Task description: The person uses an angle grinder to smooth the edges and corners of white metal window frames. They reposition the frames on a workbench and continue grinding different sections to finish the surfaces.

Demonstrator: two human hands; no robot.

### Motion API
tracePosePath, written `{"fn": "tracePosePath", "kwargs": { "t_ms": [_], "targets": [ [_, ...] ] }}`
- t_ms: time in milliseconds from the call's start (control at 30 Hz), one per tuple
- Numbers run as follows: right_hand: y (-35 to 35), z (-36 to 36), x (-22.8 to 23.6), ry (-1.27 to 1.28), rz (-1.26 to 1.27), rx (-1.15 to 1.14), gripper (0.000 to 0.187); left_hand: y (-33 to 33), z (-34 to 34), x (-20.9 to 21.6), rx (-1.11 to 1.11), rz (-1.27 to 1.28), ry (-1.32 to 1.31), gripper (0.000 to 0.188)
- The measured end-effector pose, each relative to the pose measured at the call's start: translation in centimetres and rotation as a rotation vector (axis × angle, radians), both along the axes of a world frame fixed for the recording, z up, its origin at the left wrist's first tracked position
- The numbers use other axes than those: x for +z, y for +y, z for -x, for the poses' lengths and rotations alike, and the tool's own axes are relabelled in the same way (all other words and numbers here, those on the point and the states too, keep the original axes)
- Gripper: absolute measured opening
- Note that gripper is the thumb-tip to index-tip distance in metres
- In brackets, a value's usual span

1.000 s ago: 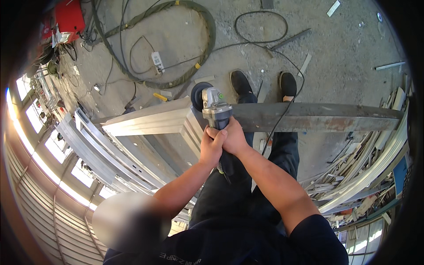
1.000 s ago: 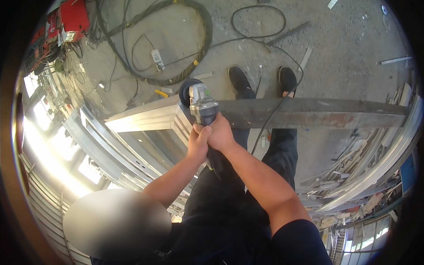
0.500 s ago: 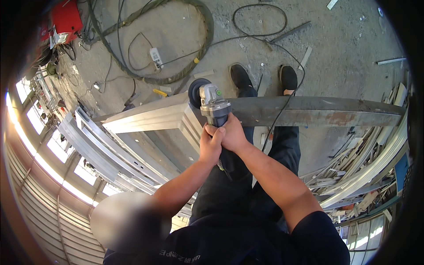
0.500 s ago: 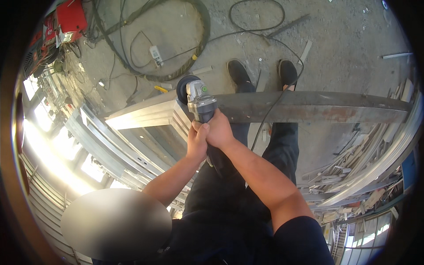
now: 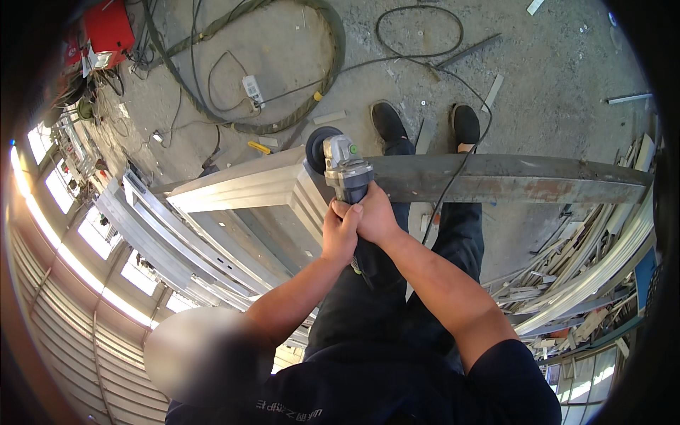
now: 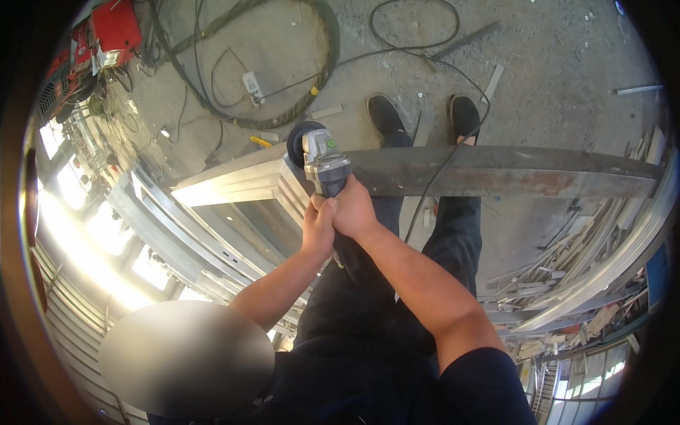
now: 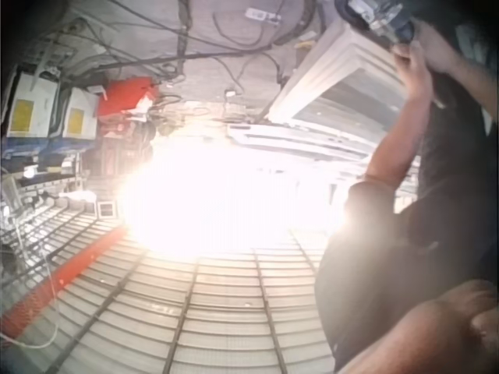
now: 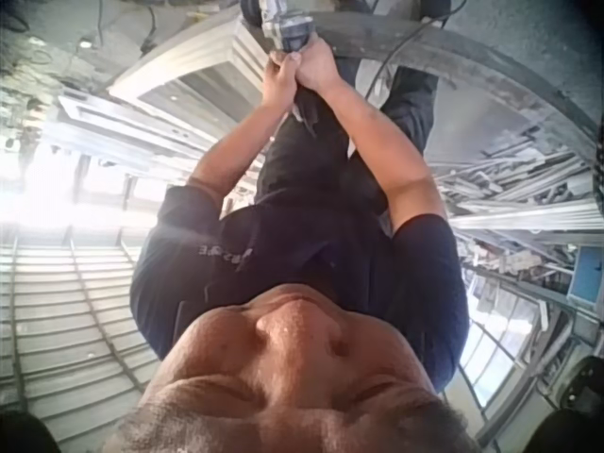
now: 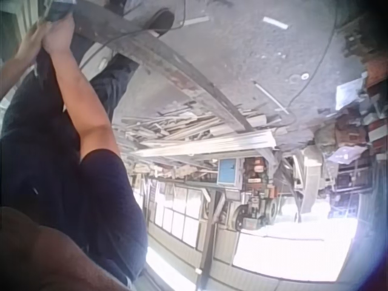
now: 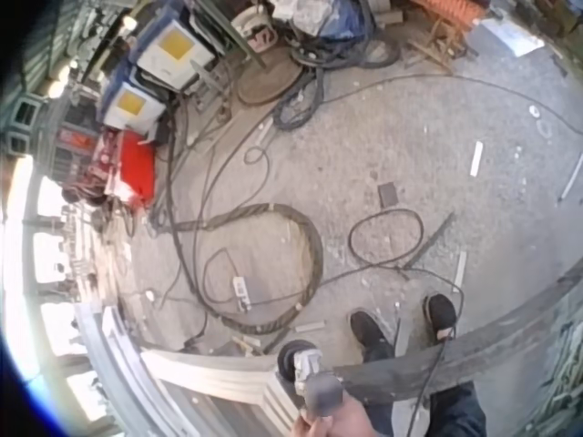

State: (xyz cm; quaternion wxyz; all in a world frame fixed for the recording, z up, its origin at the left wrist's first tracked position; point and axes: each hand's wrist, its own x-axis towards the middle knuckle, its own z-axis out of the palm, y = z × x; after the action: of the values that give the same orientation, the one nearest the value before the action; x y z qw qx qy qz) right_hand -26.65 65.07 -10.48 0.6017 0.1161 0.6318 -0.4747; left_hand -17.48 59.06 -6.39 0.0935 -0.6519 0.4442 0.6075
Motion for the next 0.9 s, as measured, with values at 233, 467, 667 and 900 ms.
{"fn": "tracePosePath", "kwargs": {
  "t_ms": [233,467,667,900],
  "targets": [
    [0.0,0.4,0.1,0.026,-0.017,0.007,0.065,0.1,0.0,0.0,-0.019,0.004,-0.01,0.04],
    [0.0,0.2,0.1,0.034,-0.017,0.087,0.069,0.0,-1.0,-0.5,0.001,-0.012,0.015,0.038],
    [0.1,-0.4,-0.1,0.042,-0.042,0.107,0.074,0.0,-0.9,-0.8,0.032,-0.043,0.02,0.042],
    [-0.2,0.2,-1.2,0.041,-0.067,0.129,0.074,0.0,-0.6,-1.4,0.072,-0.05,0.04,0.036]
  ]
}}
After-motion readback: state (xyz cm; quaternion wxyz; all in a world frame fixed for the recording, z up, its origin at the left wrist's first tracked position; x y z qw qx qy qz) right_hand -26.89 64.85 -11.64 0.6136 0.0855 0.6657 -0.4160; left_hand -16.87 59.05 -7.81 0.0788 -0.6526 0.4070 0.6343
